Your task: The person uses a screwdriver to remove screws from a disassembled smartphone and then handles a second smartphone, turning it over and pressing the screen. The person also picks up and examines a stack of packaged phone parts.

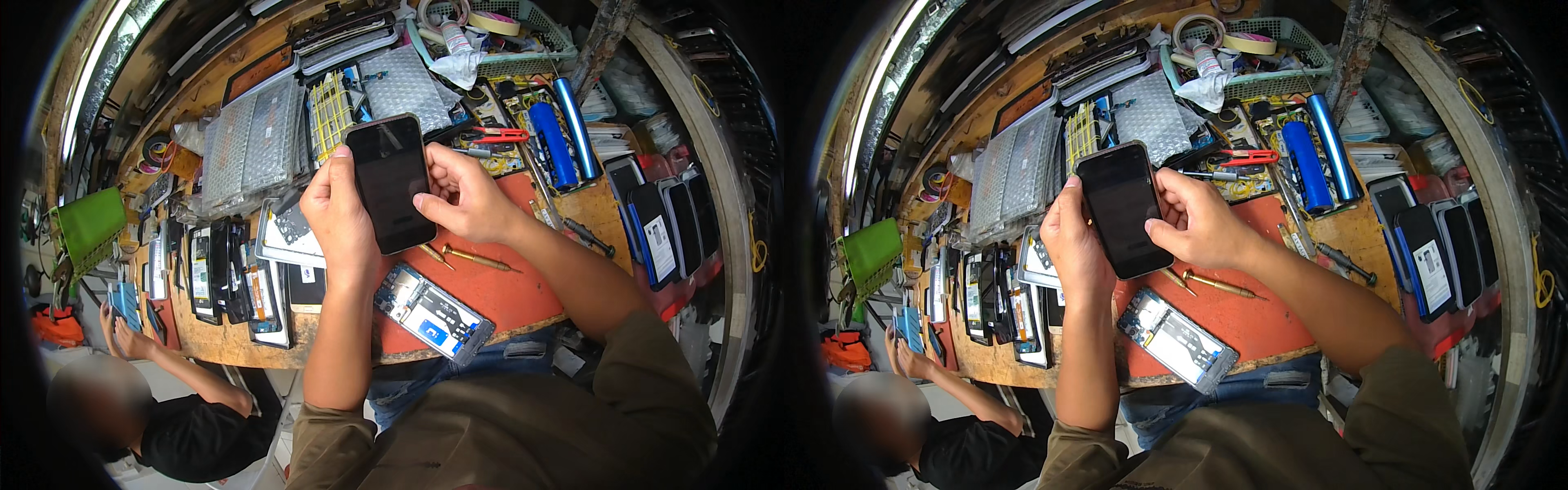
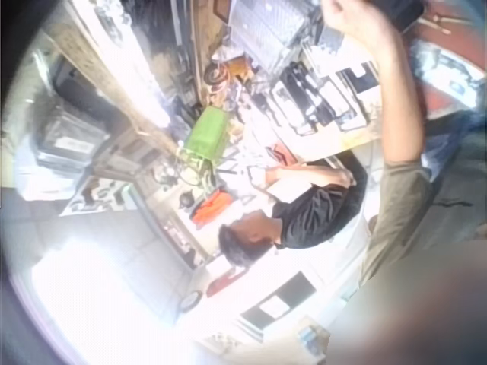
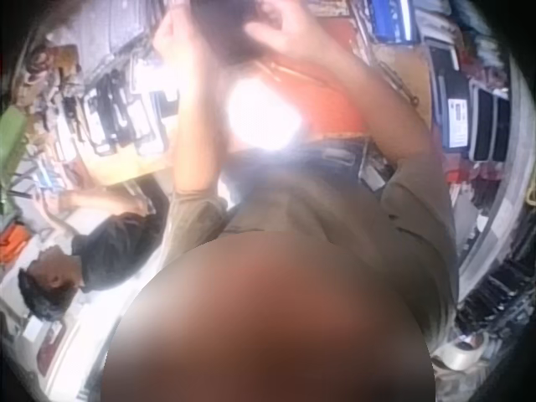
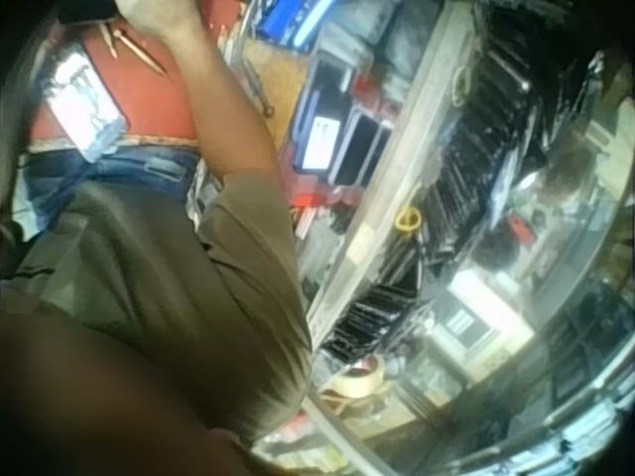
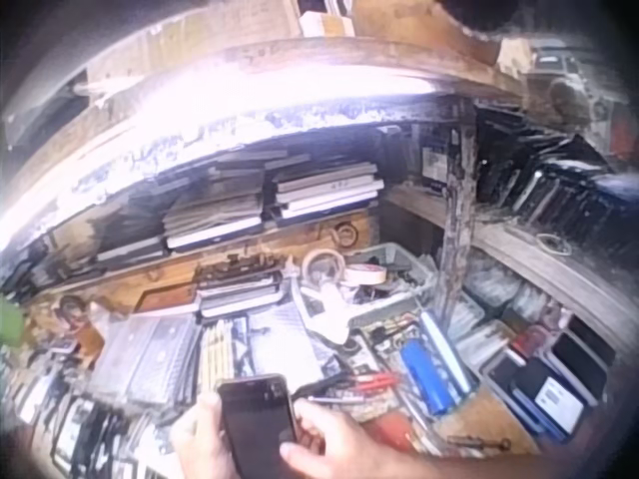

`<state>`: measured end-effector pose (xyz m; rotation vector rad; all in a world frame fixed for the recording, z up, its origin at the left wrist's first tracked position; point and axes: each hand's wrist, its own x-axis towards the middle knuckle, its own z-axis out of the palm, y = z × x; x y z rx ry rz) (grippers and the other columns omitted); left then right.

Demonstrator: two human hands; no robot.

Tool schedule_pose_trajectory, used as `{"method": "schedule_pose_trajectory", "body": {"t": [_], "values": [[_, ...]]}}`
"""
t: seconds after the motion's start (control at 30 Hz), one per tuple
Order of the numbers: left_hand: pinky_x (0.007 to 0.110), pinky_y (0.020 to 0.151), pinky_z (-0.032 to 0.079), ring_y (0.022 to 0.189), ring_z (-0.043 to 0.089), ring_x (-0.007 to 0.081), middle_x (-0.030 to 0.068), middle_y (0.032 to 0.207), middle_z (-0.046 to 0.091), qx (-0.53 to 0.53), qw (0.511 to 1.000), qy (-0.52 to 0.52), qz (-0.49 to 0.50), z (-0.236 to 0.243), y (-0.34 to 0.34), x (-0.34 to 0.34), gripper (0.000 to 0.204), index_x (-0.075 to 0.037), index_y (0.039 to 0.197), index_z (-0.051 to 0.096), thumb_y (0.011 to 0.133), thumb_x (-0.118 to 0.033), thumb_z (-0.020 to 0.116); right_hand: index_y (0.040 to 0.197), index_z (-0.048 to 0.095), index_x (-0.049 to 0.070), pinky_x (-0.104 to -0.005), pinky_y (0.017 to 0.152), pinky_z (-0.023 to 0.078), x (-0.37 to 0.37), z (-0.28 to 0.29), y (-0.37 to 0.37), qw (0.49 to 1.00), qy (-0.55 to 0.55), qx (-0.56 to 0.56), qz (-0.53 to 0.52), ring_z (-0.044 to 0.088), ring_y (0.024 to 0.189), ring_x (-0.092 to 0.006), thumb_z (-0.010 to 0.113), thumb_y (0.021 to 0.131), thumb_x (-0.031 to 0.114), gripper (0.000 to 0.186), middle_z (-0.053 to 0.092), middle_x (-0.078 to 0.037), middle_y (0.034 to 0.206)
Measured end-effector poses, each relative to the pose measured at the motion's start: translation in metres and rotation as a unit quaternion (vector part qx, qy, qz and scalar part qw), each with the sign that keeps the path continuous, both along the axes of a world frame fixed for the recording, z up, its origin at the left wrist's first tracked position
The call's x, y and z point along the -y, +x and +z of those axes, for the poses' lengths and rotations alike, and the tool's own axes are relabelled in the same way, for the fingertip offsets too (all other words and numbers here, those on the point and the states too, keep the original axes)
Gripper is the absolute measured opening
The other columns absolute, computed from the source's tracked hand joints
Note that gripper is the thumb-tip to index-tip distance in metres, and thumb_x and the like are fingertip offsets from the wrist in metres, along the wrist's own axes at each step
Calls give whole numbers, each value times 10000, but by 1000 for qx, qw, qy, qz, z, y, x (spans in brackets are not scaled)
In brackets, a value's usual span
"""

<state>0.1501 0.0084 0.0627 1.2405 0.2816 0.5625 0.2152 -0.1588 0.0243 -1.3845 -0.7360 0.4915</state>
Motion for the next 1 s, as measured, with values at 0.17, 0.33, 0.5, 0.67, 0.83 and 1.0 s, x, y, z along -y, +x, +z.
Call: {"method": "schedule_pose_trajectory", "body": {"t": [0.17,0.33,0.5,0.67,0.83,1.0], "values": [[264,744,600,804,695,100,67,948,752,15,1000,6,-4,1,-1,1,302,10,1005,724,1115,-240,597,1137,546,59,-197,688,435,-1,2,-1,1000,15,-7,3,554,835,-5,663,962,24,213,624,33,973],[259,735,594,791,683,90,52,932,743,17,1000,-3,-4,0,0,1,294,3,999,727,1114,-236,600,1128,543,62,-199,683,431,-1,4,-1,1000,15,-7,0,552,831,-6,661,962,22,207,621,35,969],[260,732,595,785,680,88,46,923,740,18,1000,1,-2,-1,0,1,293,1,992,729,1113,-234,602,1130,541,62,-199,685,428,0,4,-2,1000,9,-4,-1,545,830,-5,656,962,12,209,613,39,962],[259,730,596,778,679,88,45,913,739,4,1000,1,6,-1,1,0,297,-1,980,730,1112,-235,604,1121,549,52,-196,672,445,-2,2,-1,1000,23,-3,-7,558,816,-6,665,946,6,215,621,37,949],[263,729,601,775,681,90,47,904,737,10,1000,6,8,0,0,1,301,0,974,728,1113,-236,603,1153,544,56,-201,708,440,-1,-1,0,1000,11,-7,4,555,847,-14,647,957,7,227,619,28,983],[263,727,604,776,684,92,49,906,735,9,1000,9,7,0,0,2,302,2,977,727,1114,-234,600,1157,547,56,-201,707,441,-1,-1,0,1000,17,-3,2,558,850,-14,648,957,10,228,623,26,991]]}}
